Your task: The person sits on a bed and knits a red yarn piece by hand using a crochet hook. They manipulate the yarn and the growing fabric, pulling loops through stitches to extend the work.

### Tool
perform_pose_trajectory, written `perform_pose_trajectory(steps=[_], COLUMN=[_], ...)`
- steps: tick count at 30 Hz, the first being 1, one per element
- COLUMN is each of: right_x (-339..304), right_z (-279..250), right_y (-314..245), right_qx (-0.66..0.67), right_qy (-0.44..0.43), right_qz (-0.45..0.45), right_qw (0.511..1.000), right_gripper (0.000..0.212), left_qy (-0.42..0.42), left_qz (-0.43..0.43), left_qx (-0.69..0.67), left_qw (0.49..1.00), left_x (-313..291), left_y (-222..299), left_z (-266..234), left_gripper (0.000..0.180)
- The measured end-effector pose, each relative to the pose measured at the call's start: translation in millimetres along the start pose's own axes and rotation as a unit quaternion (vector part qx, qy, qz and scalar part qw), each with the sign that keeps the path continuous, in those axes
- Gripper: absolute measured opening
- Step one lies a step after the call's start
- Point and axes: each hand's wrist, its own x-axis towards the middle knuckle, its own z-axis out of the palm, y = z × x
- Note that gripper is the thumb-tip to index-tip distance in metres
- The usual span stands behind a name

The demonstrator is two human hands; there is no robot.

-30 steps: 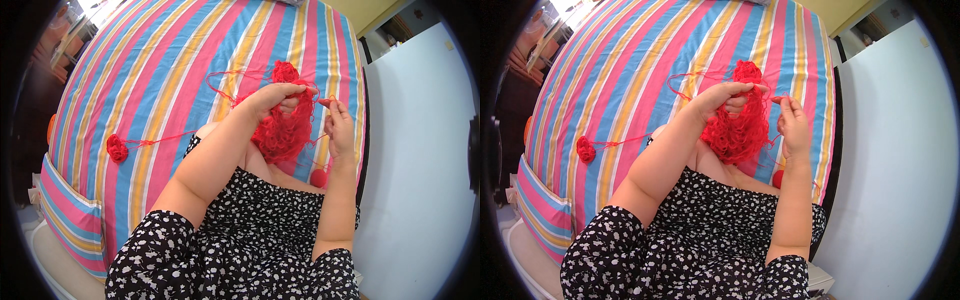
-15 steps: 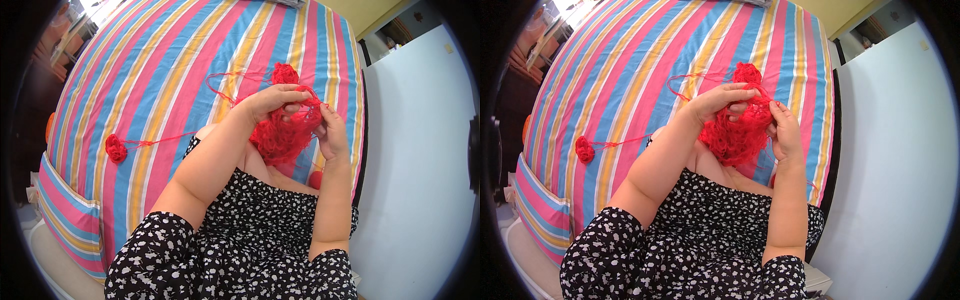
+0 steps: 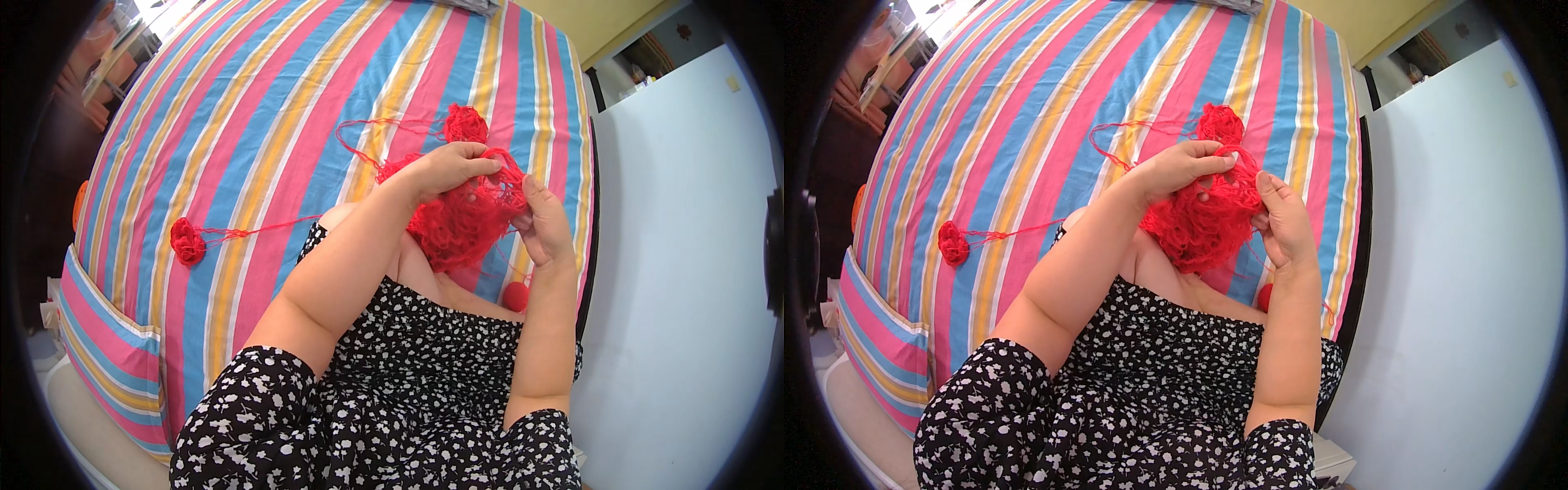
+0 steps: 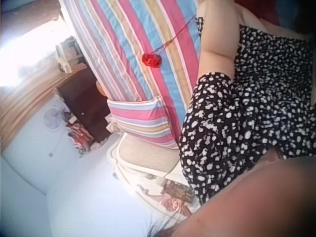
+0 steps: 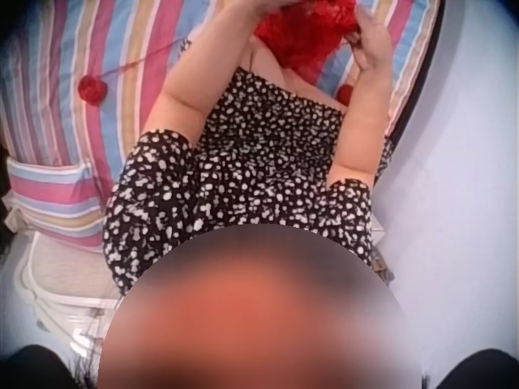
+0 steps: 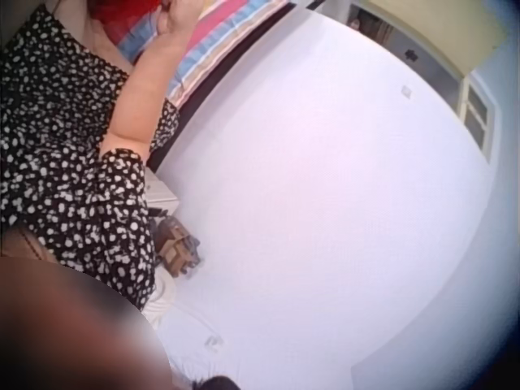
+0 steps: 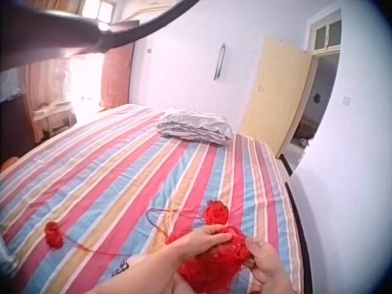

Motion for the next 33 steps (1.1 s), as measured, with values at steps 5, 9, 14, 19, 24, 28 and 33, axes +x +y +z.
perform_pose_trajectory(steps=[5, 9, 14, 19, 24, 28, 33], right_x=[-5, -3, 1, 4, 5, 6, 4], right_z=[18, 16, 17, 22, 22, 20, 18], right_y=[-2, -1, 9, 14, 15, 12, 9], right_qx=[-0.093, -0.097, -0.125, -0.1, -0.094, -0.092, -0.099], right_qy=[0.057, 0.061, 0.082, 0.117, 0.123, 0.134, 0.105], right_qz=[-0.012, -0.005, -0.038, -0.045, -0.044, -0.046, -0.02], right_qw=[0.994, 0.993, 0.988, 0.987, 0.987, 0.986, 0.989], right_gripper=[0.028, 0.028, 0.027, 0.025, 0.021, 0.021, 0.021], left_qy=[-0.013, -0.015, -0.009, -0.006, -0.01, -0.05, -0.062], left_qz=[-0.021, -0.003, 0.014, 0.026, 0.023, 0.045, -0.001], left_qx=[0.004, 0.008, 0.017, 0.018, 0.021, 0.026, 0.013], left_qw=[1.0, 1.0, 1.0, 0.999, 0.999, 0.997, 0.998], left_x=[5, 8, 12, 8, 9, 3, 0], left_y=[-7, -11, -16, -13, -15, -7, -1], left_z=[-5, -4, -4, 0, -4, -5, -7], left_gripper=[0.025, 0.025, 0.025, 0.024, 0.023, 0.022, 0.018])
